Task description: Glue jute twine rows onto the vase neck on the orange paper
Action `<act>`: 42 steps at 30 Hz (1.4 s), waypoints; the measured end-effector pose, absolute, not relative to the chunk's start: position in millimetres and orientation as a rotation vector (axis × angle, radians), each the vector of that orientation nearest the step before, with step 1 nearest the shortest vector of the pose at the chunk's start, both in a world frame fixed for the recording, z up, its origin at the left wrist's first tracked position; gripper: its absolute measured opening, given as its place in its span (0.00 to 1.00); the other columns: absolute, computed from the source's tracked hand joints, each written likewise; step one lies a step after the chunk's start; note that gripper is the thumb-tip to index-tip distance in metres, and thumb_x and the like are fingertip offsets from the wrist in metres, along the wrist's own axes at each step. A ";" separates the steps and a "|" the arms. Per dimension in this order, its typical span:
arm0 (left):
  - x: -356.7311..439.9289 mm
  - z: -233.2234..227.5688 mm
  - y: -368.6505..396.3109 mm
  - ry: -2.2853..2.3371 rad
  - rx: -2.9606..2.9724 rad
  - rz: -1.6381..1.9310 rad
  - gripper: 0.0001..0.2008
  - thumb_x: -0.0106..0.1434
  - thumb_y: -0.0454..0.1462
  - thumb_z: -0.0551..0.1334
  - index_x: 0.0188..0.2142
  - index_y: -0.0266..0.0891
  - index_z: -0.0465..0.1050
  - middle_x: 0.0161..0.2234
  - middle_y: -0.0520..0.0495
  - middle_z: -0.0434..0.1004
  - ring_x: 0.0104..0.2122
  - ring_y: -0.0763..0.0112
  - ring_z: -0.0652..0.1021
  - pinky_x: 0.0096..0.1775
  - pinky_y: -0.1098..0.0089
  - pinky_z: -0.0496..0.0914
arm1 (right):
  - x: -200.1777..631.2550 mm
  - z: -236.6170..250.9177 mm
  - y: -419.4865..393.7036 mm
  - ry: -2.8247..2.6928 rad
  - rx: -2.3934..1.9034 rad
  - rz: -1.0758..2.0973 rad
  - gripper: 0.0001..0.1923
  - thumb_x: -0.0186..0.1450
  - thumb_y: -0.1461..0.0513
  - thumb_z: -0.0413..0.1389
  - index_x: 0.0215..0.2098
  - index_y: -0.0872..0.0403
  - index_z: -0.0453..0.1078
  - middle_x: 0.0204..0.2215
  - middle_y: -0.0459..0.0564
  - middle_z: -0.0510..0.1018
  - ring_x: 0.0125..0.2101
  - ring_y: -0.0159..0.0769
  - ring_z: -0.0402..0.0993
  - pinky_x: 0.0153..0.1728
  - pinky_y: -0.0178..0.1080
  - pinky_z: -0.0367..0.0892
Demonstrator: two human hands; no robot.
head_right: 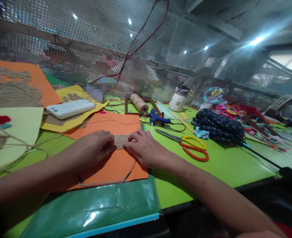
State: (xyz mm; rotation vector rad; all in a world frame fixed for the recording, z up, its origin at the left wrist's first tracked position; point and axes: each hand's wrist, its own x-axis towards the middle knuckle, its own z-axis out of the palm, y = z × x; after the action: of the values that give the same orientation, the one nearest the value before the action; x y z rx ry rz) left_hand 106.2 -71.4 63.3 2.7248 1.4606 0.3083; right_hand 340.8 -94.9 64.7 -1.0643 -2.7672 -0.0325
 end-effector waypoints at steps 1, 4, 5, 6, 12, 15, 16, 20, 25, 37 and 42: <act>106.0 63.3 -71.3 1.463 2.721 0.311 0.10 0.68 0.38 0.56 0.32 0.41 0.72 0.33 0.42 0.77 0.32 0.60 0.75 0.33 0.63 0.62 | 340.7 64.2 -94.8 -2.783 -1.051 -0.034 0.14 0.79 0.62 0.51 0.56 0.55 0.76 0.50 0.59 0.75 0.48 0.46 0.63 0.47 0.48 0.61; 104.5 65.6 -70.9 1.476 2.691 0.300 0.10 0.67 0.39 0.56 0.31 0.42 0.71 0.33 0.42 0.78 0.31 0.59 0.75 0.32 0.63 0.61 | 340.9 62.9 -94.4 -2.820 -1.016 -0.022 0.13 0.78 0.63 0.51 0.52 0.54 0.77 0.49 0.58 0.76 0.48 0.47 0.63 0.46 0.48 0.61; 103.7 66.8 -70.6 1.472 2.671 0.301 0.10 0.67 0.39 0.56 0.31 0.42 0.71 0.32 0.43 0.78 0.30 0.60 0.74 0.31 0.63 0.61 | 341.2 62.7 -94.2 -2.809 -1.013 -0.014 0.13 0.78 0.63 0.51 0.51 0.54 0.77 0.49 0.58 0.76 0.48 0.47 0.63 0.46 0.49 0.61; 102.7 68.1 -70.2 1.460 2.648 0.308 0.09 0.67 0.40 0.57 0.31 0.42 0.71 0.31 0.44 0.77 0.29 0.60 0.74 0.31 0.63 0.61 | 341.6 62.6 -94.0 -2.785 -1.012 -0.005 0.13 0.79 0.63 0.50 0.51 0.55 0.77 0.49 0.59 0.76 0.48 0.47 0.63 0.47 0.49 0.62; 97.2 74.9 -63.0 1.345 2.448 0.330 0.08 0.62 0.42 0.59 0.32 0.43 0.74 0.30 0.47 0.79 0.30 0.62 0.76 0.31 0.65 0.63 | 342.8 63.7 -95.1 -2.626 -0.961 0.030 0.14 0.79 0.62 0.49 0.53 0.54 0.75 0.49 0.60 0.73 0.48 0.47 0.62 0.50 0.52 0.64; 88.0 81.7 -54.1 1.377 2.438 0.397 0.10 0.61 0.43 0.58 0.33 0.42 0.76 0.31 0.48 0.80 0.31 0.63 0.77 0.33 0.66 0.65 | 341.3 63.7 -97.0 -2.682 -0.934 0.078 0.13 0.78 0.63 0.50 0.54 0.53 0.75 0.49 0.59 0.74 0.48 0.47 0.63 0.50 0.52 0.64; 82.5 85.3 -50.2 1.380 2.465 0.406 0.10 0.61 0.43 0.59 0.33 0.42 0.77 0.31 0.48 0.80 0.31 0.63 0.77 0.34 0.66 0.65 | 341.0 63.6 -97.3 -2.695 -0.938 0.095 0.13 0.78 0.64 0.50 0.54 0.53 0.75 0.49 0.59 0.74 0.48 0.47 0.63 0.50 0.51 0.65; 55.0 102.8 -38.7 1.336 2.540 0.270 0.11 0.57 0.47 0.65 0.33 0.43 0.79 0.35 0.46 0.81 0.35 0.61 0.78 0.36 0.65 0.66 | 341.6 61.3 -96.2 -2.692 -0.959 0.133 0.17 0.74 0.70 0.52 0.57 0.54 0.73 0.51 0.59 0.74 0.50 0.48 0.63 0.51 0.53 0.65; 37.7 108.8 -52.7 1.228 2.558 0.130 0.08 0.60 0.44 0.65 0.33 0.44 0.79 0.36 0.45 0.80 0.37 0.60 0.77 0.39 0.63 0.66 | 341.9 53.6 -93.6 -2.666 -0.921 0.169 0.27 0.66 0.76 0.54 0.60 0.53 0.71 0.57 0.60 0.72 0.56 0.50 0.62 0.56 0.57 0.66; 15.3 72.5 -67.6 1.140 2.636 0.192 0.13 0.69 0.40 0.60 0.31 0.44 0.81 0.33 0.45 0.76 0.34 0.63 0.75 0.38 0.63 0.63 | 341.8 50.8 -93.9 -2.617 -0.921 0.168 0.21 0.71 0.72 0.53 0.59 0.53 0.72 0.56 0.62 0.73 0.56 0.50 0.63 0.55 0.57 0.67; 24.0 75.0 -77.5 1.175 2.574 0.198 0.11 0.65 0.46 0.65 0.32 0.45 0.81 0.35 0.46 0.76 0.34 0.63 0.75 0.36 0.64 0.64 | 342.3 48.6 -93.0 -2.600 -0.925 0.163 0.20 0.73 0.72 0.50 0.59 0.55 0.72 0.54 0.62 0.75 0.55 0.48 0.64 0.54 0.55 0.68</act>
State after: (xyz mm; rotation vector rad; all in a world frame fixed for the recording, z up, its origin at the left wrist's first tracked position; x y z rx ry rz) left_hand 24.0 -77.5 75.0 2.5744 1.1753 0.1985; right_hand 342.3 -93.0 48.6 -0.9246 -2.5997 0.1633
